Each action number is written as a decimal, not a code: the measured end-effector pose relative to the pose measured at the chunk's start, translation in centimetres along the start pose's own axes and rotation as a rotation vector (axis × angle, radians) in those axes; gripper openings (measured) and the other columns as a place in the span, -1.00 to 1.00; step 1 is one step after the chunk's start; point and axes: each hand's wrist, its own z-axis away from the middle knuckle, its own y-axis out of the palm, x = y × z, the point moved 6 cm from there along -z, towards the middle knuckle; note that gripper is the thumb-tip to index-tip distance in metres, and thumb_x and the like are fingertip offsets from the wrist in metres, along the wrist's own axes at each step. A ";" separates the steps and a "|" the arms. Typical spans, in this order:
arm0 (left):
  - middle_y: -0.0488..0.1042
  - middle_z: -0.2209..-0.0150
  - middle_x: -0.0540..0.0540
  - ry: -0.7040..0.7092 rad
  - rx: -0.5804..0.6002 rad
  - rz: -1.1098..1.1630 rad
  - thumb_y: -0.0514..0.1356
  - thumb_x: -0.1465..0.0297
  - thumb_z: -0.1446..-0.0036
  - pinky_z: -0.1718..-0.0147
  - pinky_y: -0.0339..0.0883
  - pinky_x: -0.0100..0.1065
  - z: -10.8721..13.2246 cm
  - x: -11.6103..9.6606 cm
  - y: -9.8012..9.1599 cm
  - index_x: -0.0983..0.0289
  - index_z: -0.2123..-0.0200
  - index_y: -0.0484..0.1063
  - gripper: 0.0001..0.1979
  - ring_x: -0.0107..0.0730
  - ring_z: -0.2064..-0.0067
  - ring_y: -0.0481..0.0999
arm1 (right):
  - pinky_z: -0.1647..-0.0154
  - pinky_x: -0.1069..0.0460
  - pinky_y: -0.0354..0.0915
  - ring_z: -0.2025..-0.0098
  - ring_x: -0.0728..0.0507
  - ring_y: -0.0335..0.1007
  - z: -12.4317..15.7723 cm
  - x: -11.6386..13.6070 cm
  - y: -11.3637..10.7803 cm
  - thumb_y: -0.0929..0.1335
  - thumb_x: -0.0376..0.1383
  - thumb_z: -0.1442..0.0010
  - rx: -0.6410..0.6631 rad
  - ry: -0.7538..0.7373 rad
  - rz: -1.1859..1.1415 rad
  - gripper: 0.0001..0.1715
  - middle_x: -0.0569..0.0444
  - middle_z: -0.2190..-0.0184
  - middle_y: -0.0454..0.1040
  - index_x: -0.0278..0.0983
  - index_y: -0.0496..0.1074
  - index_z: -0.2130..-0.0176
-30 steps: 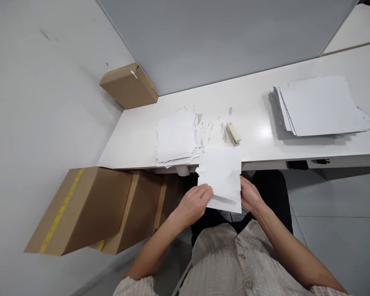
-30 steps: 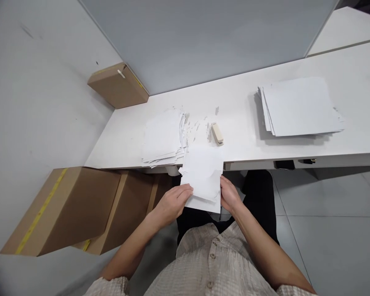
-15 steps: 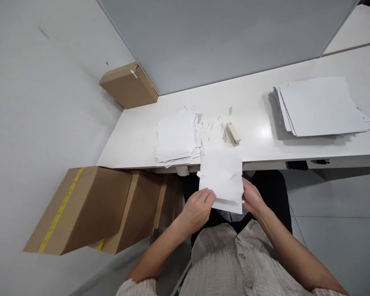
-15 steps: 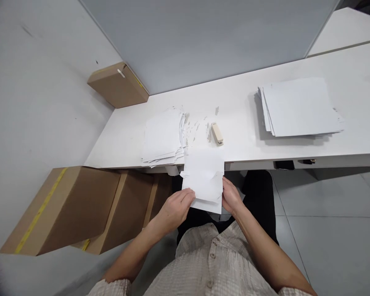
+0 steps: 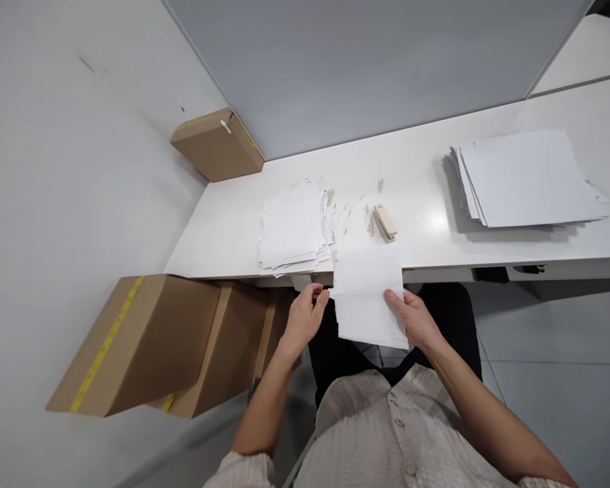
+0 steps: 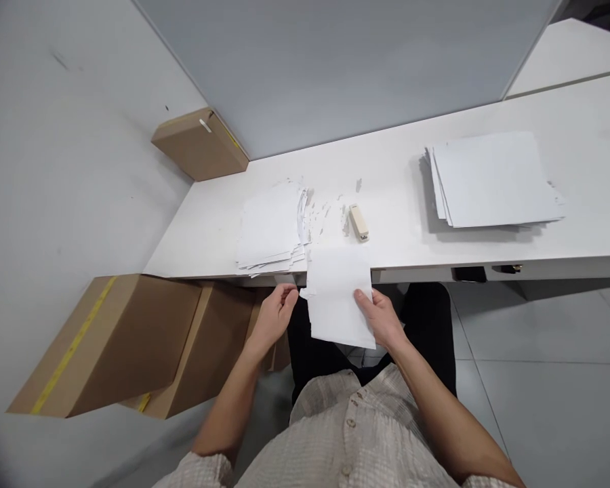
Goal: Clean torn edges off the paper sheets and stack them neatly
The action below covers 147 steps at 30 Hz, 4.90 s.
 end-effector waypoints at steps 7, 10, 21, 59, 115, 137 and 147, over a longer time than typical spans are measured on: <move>0.53 0.28 0.13 -0.174 0.043 0.780 0.27 0.16 0.03 0.20 0.36 -0.31 -3.2 -0.6 2.0 0.32 -0.02 0.31 -0.42 -0.37 0.27 0.52 | 0.27 0.02 0.30 0.32 -0.15 0.41 1.3 4.1 0.5 0.39 -0.07 -0.04 0.087 -0.333 0.317 -0.69 0.09 0.37 0.54 -0.25 0.51 0.33; 0.53 0.31 0.06 -0.067 -0.107 0.972 0.34 0.25 0.10 0.22 0.36 -0.38 -4.4 -3.8 0.1 0.28 0.14 0.41 -0.57 -0.46 0.30 0.50 | 0.26 0.03 0.28 0.30 -0.15 0.38 1.4 7.4 1.7 0.38 -0.08 -0.06 0.085 -0.481 0.384 -0.74 0.11 0.38 0.52 -0.22 0.52 0.37; 0.30 0.54 -0.10 0.334 -0.459 0.738 0.21 0.29 -0.08 0.41 0.23 -0.51 -7.2 -8.1 -4.7 0.26 0.34 0.34 -0.84 -0.60 0.47 0.31 | 0.09 -0.02 0.27 0.14 -0.16 0.38 -2.5 14.2 6.6 0.37 -0.05 -0.05 0.114 -0.762 0.307 -0.61 0.07 0.21 0.51 -0.19 0.44 0.16; 0.32 0.18 0.11 0.568 -0.010 -0.069 -0.09 0.60 -0.17 0.05 0.24 -0.30 -12.2 -8.6 9.0 0.16 -0.10 0.28 -0.52 -0.35 0.10 0.29 | 0.56 0.10 0.38 0.48 -0.12 0.50 0.7 8.6 -10.6 0.42 -0.17 -0.01 -0.297 -0.033 0.290 -0.75 0.06 0.46 0.57 -0.28 0.47 0.30; 0.45 0.19 0.15 0.627 -0.256 -0.053 -0.12 0.54 -0.21 0.09 0.31 -0.26 -9.9 -9.0 8.1 0.28 -0.06 0.26 -0.61 -0.35 0.11 0.39 | 0.29 -0.05 0.21 0.43 -0.09 0.29 2.8 23.6 -8.0 0.31 -0.16 -0.15 -0.583 -0.693 1.266 -0.67 0.00 0.34 0.47 -0.19 0.43 0.09; 0.48 0.29 0.10 0.416 -0.413 -0.495 -0.07 0.23 -0.28 0.11 0.28 -0.20 -10.0 2.4 -6.5 0.26 0.27 0.39 -0.69 -0.28 0.17 0.42 | 0.56 0.10 0.15 0.53 -0.05 0.26 1.1 0.9 -1.1 0.30 -0.10 -0.13 0.143 -0.325 0.836 -0.71 0.10 0.48 0.45 -0.21 0.49 0.26; 0.49 0.16 0.15 0.607 -0.446 -0.464 0.03 0.42 -0.21 0.02 0.32 -0.20 -2.2 -4.3 -4.1 0.27 0.16 0.35 -0.83 -0.29 0.03 0.44 | 0.45 0.04 0.35 0.38 -0.09 0.45 1.1 0.2 2.8 0.25 0.09 -0.13 0.297 -0.031 0.239 -0.46 -0.04 0.21 0.50 -0.22 0.43 0.10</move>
